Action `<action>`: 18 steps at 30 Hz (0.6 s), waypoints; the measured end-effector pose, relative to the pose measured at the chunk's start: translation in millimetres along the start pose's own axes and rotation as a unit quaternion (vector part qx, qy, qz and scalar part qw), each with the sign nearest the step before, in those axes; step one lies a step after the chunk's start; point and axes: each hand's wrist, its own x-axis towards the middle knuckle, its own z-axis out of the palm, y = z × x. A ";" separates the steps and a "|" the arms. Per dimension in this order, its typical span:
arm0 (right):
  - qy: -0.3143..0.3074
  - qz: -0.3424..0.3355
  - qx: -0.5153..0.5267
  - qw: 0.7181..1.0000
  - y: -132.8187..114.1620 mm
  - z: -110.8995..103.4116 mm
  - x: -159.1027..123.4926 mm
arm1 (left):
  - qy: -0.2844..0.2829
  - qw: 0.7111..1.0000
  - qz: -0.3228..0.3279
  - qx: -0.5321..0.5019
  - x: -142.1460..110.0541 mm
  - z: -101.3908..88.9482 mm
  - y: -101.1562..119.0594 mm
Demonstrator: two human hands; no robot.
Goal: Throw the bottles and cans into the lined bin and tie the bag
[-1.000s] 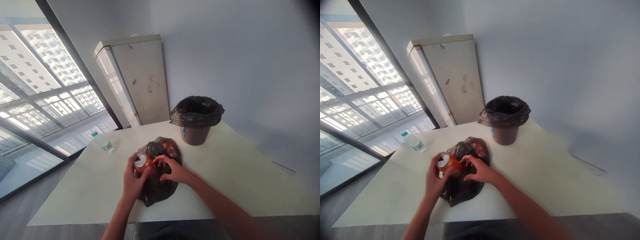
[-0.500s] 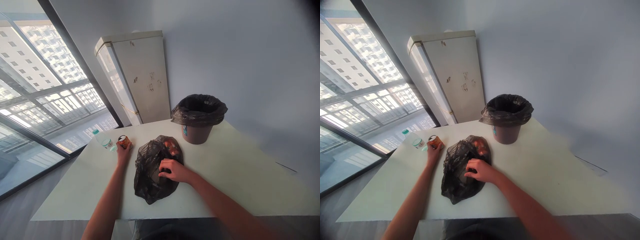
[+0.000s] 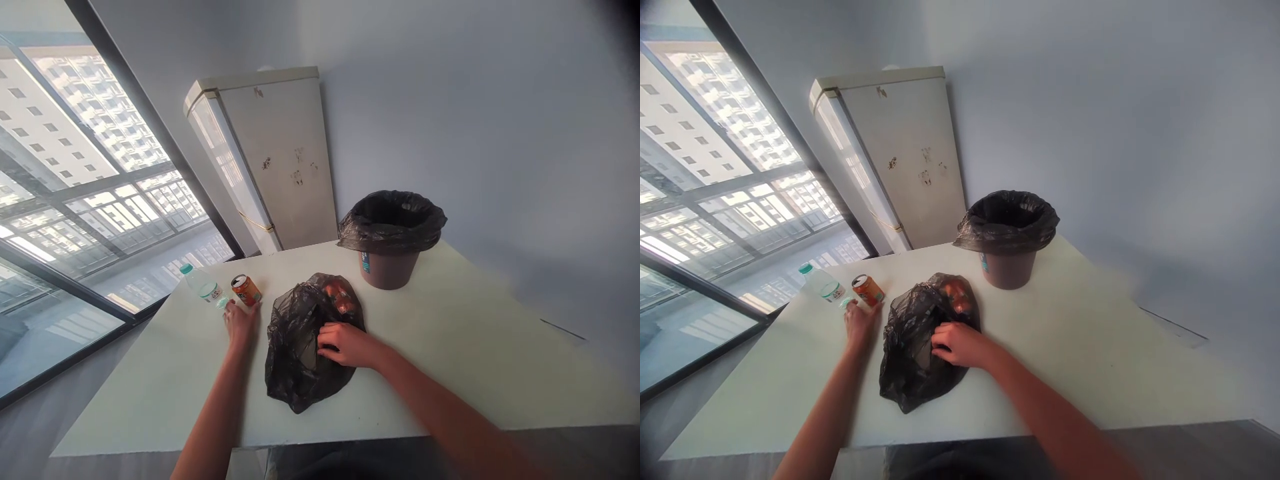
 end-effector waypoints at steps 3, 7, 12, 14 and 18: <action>0.002 0.016 -0.003 1.000 -1.1 -1.3 -0.8 | 0.080 0.997 0.008 -0.002 -21.8 -10.1 12.5; 0.009 0.074 -0.003 0.997 -4.4 -2.0 -0.7 | -0.061 0.978 0.137 -0.145 -64.2 -9.0 27.6; 0.015 0.042 -0.053 0.998 -6.4 -1.0 1.8 | -0.223 0.935 0.128 -0.245 -87.8 7.9 34.6; 0.029 0.023 -0.071 0.997 -8.2 -1.2 2.4 | -0.255 0.920 0.121 -0.272 -84.3 10.2 35.3; 0.076 -0.001 -0.120 0.990 -12.4 -1.7 2.5 | -0.316 0.887 0.109 -0.320 -78.6 6.6 35.1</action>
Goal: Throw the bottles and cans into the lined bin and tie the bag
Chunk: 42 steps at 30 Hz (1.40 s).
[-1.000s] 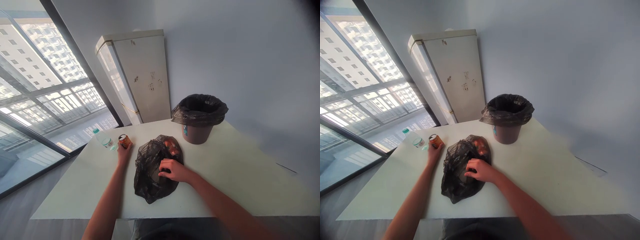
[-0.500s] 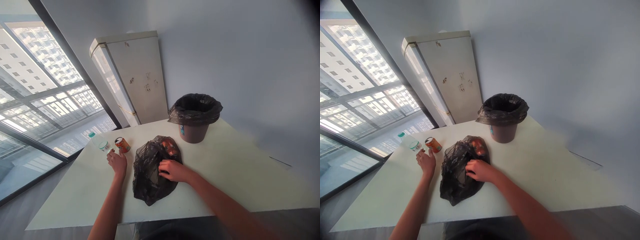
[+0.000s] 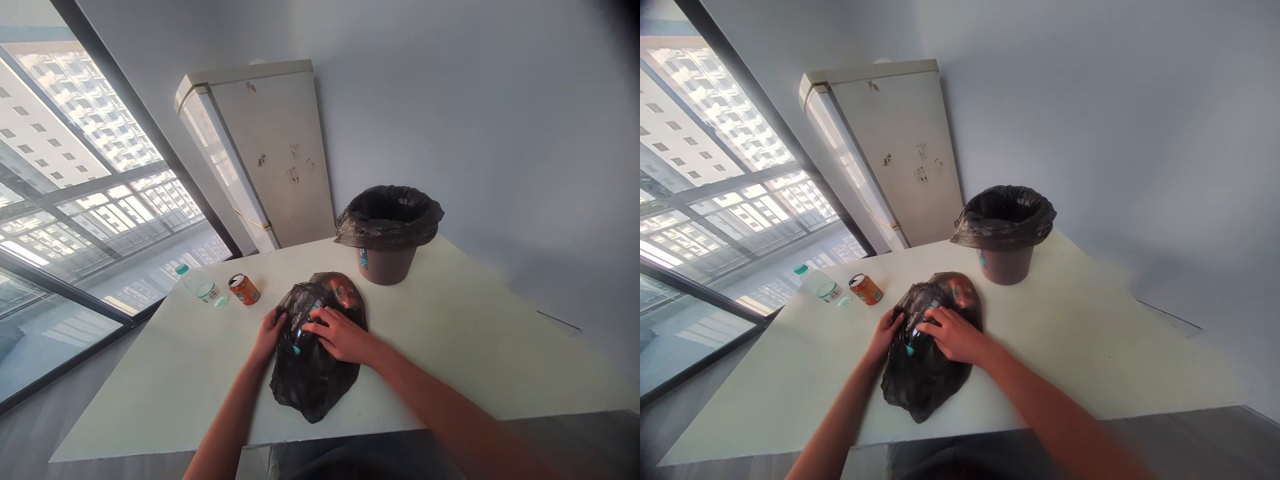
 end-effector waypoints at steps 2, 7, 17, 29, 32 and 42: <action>-0.004 -0.003 -0.030 1.000 -0.7 0.6 -0.3 | -0.044 0.996 -0.023 -0.073 -2.6 -1.1 0.7; -0.024 -0.005 -0.093 0.995 0.7 3.5 0.1 | -0.026 0.985 -0.046 -0.166 -3.5 -2.6 -5.3; 0.040 -0.018 -0.020 0.999 4.5 -14.4 -1.9 | 0.162 0.982 0.028 0.088 12.7 -13.0 -26.8; 0.385 0.059 0.284 0.876 8.4 -3.7 -1.2 | 0.193 0.943 0.244 0.120 -33.0 -10.9 85.1; 0.324 0.065 0.467 0.820 8.8 -0.7 0.1 | 0.016 0.932 0.268 0.243 -49.8 13.0 120.6; 0.226 0.084 0.488 0.839 6.3 -4.4 2.1 | 0.281 0.913 0.175 0.238 -51.4 -7.6 120.8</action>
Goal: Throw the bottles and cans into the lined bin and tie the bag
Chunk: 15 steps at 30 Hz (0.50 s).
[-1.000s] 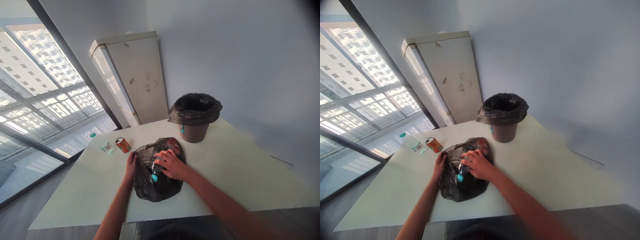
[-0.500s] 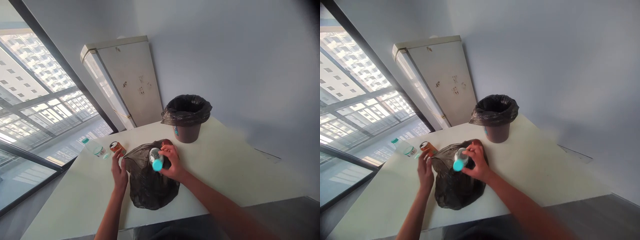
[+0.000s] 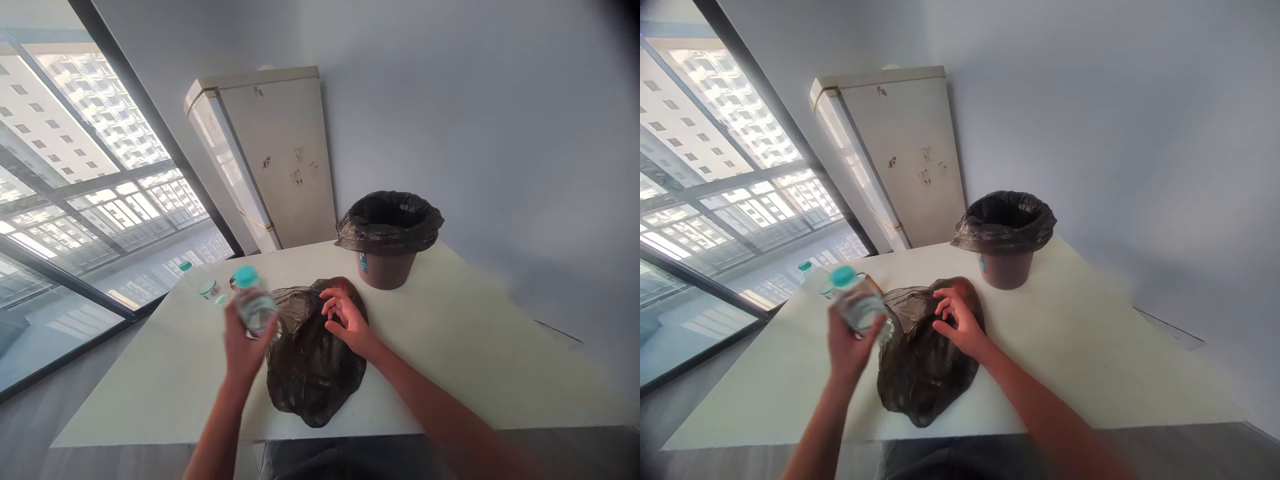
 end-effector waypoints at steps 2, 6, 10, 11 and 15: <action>-0.002 0.005 -0.035 0.999 0.5 -0.2 0.4 | 0.115 0.992 -0.035 0.025 17.2 -24.3 -33.0; -0.020 0.002 -0.073 0.997 4.2 2.2 -0.8 | 0.155 0.971 -0.162 0.088 32.6 -59.1 -117.5; -0.034 -0.006 -0.115 0.993 0.9 2.4 -1.0 | 0.151 0.949 -0.268 0.074 24.4 -68.5 -190.1; -0.037 -0.009 -0.123 0.992 -1.5 1.6 -0.5 | 0.148 0.946 -0.280 0.061 20.8 -68.5 -201.8; -0.100 -0.015 -0.163 0.982 -9.2 -2.8 1.8 | 0.073 0.936 -0.337 0.066 5.8 -66.3 -225.3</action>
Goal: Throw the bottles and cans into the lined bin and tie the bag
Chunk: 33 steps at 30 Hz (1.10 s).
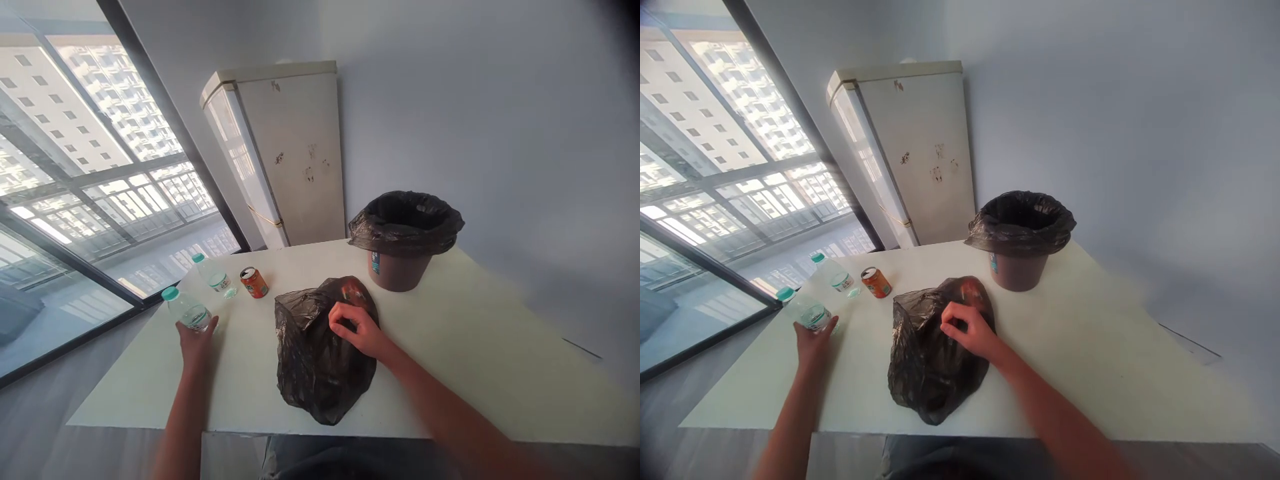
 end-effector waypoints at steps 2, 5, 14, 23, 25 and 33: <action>-0.053 -0.009 -0.041 0.998 1.0 -0.5 -0.5 | -0.019 0.998 -0.033 0.043 -1.9 1.2 -6.0; -0.136 -0.032 -0.125 0.982 4.5 2.7 -2.9 | -0.026 0.995 -0.056 0.077 -4.1 1.7 -8.2; -0.125 -0.080 -0.259 0.955 7.7 1.4 -2.1 | 0.220 0.956 0.195 -0.013 -38.6 -5.0 20.3; 0.004 -0.077 -0.364 0.928 13.8 -8.9 0.4 | -0.295 0.813 0.494 -0.085 -190.3 38.1 136.9; 0.058 -0.048 -0.399 0.914 12.1 -16.9 1.7 | -0.433 0.743 0.508 -0.041 -219.7 55.9 157.4; 0.196 0.148 -0.509 0.825 18.9 -37.9 -0.5 | -0.460 0.786 0.407 0.067 -229.2 102.3 130.7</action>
